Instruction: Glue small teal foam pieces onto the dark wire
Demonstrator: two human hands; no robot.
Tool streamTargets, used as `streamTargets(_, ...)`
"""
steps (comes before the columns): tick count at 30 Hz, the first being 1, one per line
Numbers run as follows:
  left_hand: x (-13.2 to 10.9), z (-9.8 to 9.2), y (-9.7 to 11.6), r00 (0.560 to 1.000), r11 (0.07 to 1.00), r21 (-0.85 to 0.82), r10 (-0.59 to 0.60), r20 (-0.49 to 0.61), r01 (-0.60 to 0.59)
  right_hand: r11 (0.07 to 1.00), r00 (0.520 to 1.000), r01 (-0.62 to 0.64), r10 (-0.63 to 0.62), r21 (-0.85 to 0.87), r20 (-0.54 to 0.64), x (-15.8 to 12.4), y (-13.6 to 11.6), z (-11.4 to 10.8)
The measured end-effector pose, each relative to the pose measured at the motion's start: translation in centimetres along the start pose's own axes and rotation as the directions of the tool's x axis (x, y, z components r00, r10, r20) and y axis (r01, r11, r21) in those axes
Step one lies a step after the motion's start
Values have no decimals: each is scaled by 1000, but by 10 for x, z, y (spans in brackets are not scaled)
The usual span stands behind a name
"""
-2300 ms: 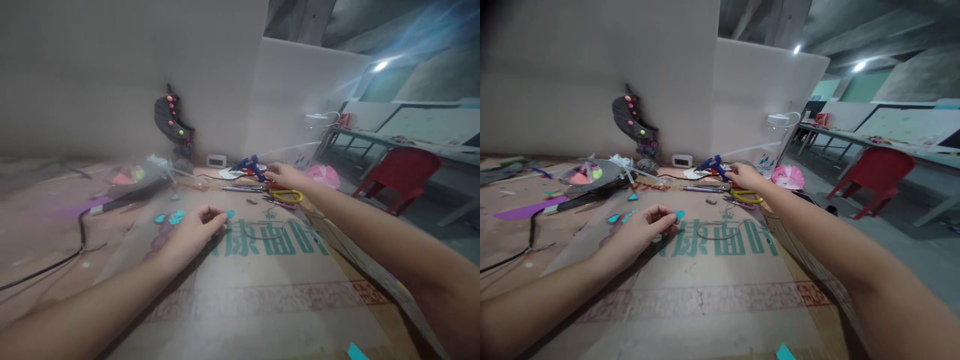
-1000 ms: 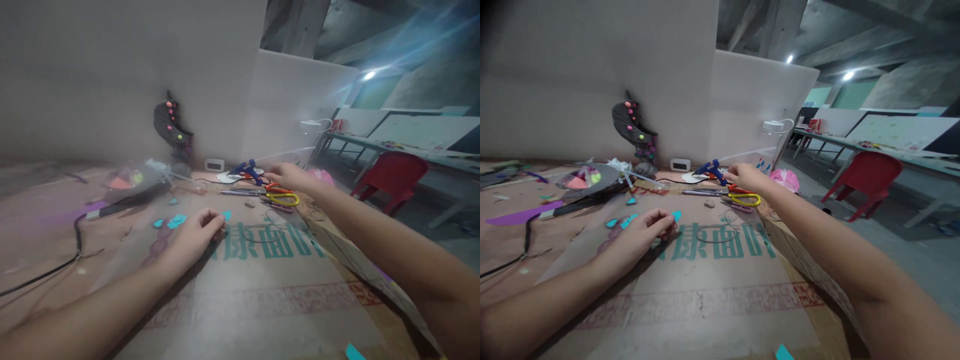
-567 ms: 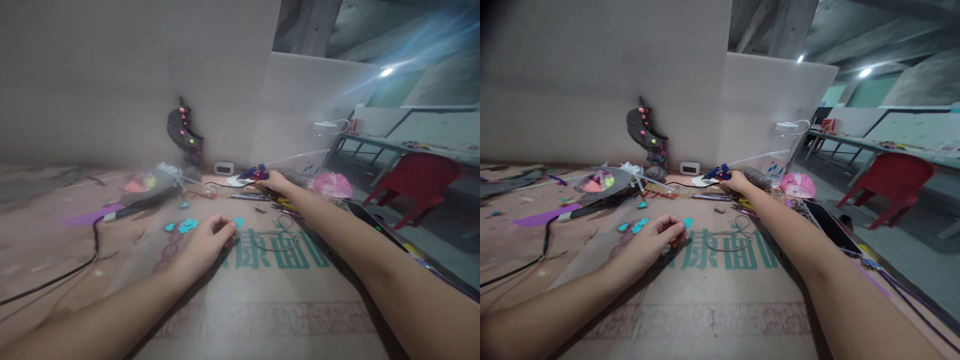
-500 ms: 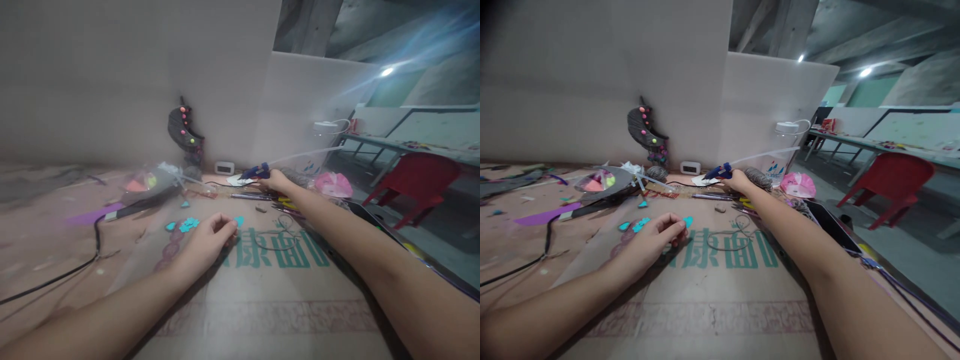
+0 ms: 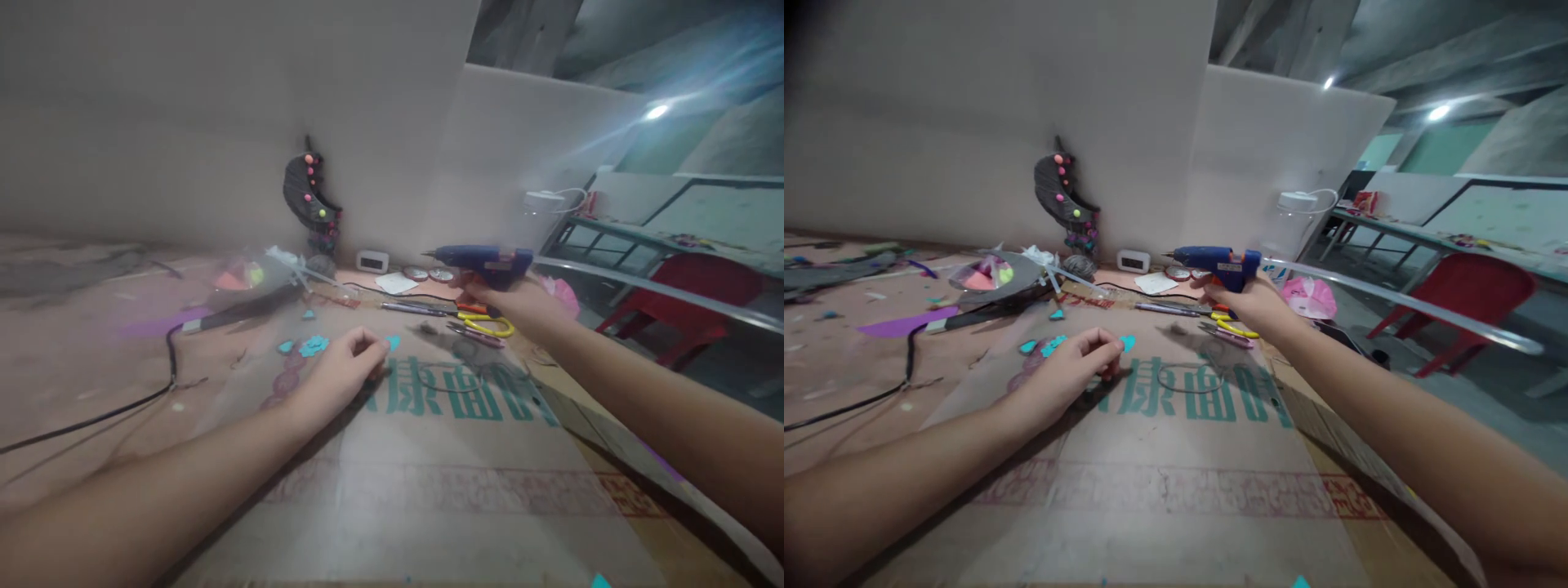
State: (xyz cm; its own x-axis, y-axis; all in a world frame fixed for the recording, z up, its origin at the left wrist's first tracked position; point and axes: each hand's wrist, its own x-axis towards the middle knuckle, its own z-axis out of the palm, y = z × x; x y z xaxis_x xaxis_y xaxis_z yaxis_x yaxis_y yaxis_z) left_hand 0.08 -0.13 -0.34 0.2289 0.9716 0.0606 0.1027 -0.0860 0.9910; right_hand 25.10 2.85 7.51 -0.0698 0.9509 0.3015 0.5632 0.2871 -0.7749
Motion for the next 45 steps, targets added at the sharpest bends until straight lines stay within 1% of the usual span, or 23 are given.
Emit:
streamTargets(1,0,0,-1,1000,1000,-9,-1,-2,1,999,1000,19,-19,37,1,-11,2,1)
streamTargets(2,1,0,-1,1000,1000,-18,4,-4,-4,999,999,19,-21,43,27,-22,4,2)
streamTargets(5,1,-2,-1,1000,1000,-11,4,-1,-4,997,996,-30,35,-71,78,-50,16,8)
streamTargets(7,0,-3,0,1000,1000,-5,-12,2,12,994,993,-33,44,-103,111,-63,23,14)
streamTargets(11,-1,-4,2,1000,1000,2,-27,1,27,999,989,-51,49,8,142,-77,31,26)
streamTargets(13,-1,-4,2,1000,1000,10,-22,7,22,997,982,-75,72,7,176,-79,34,30)
streamTargets(16,-1,-5,2,1000,1000,24,-1,11,1,994,978,-70,85,-83,193,-81,39,31)
streamTargets(21,-2,-3,4,1000,1000,13,-10,21,10,976,995,-70,83,-206,59,-81,44,32)
streamTargets(25,-4,-2,6,999,1000,-11,-20,28,21,979,997,-45,56,-199,51,-81,43,33)
streamTargets(29,-5,-2,6,999,999,-5,-42,32,43,971,993,-94,108,-218,52,-82,42,34)
streamTargets(30,-5,-2,6,998,999,-5,-49,34,49,974,992,-87,103,-210,70,-82,41,34)
streamTargets(33,-5,-2,7,997,998,-6,-62,37,62,987,981,-30,60,-161,186,-82,38,33)
streamTargets(34,-5,-2,7,997,998,-7,-61,36,61,987,977,-22,55,-158,205,-82,37,33)
streamTargets(36,-5,-2,6,998,999,-5,-54,35,54,983,980,-32,66,-181,187,-81,37,34)
streamTargets(39,-4,-2,5,999,1000,8,-30,29,30,976,989,-62,89,-209,120,-82,37,34)
streamTargets(42,-4,-1,4,999,1000,18,-19,27,18,976,991,-79,99,-202,91,-83,36,35)
streamTargets(45,-5,-1,5,999,999,10,-33,33,33,974,991,-86,105,-210,85,-83,35,35)
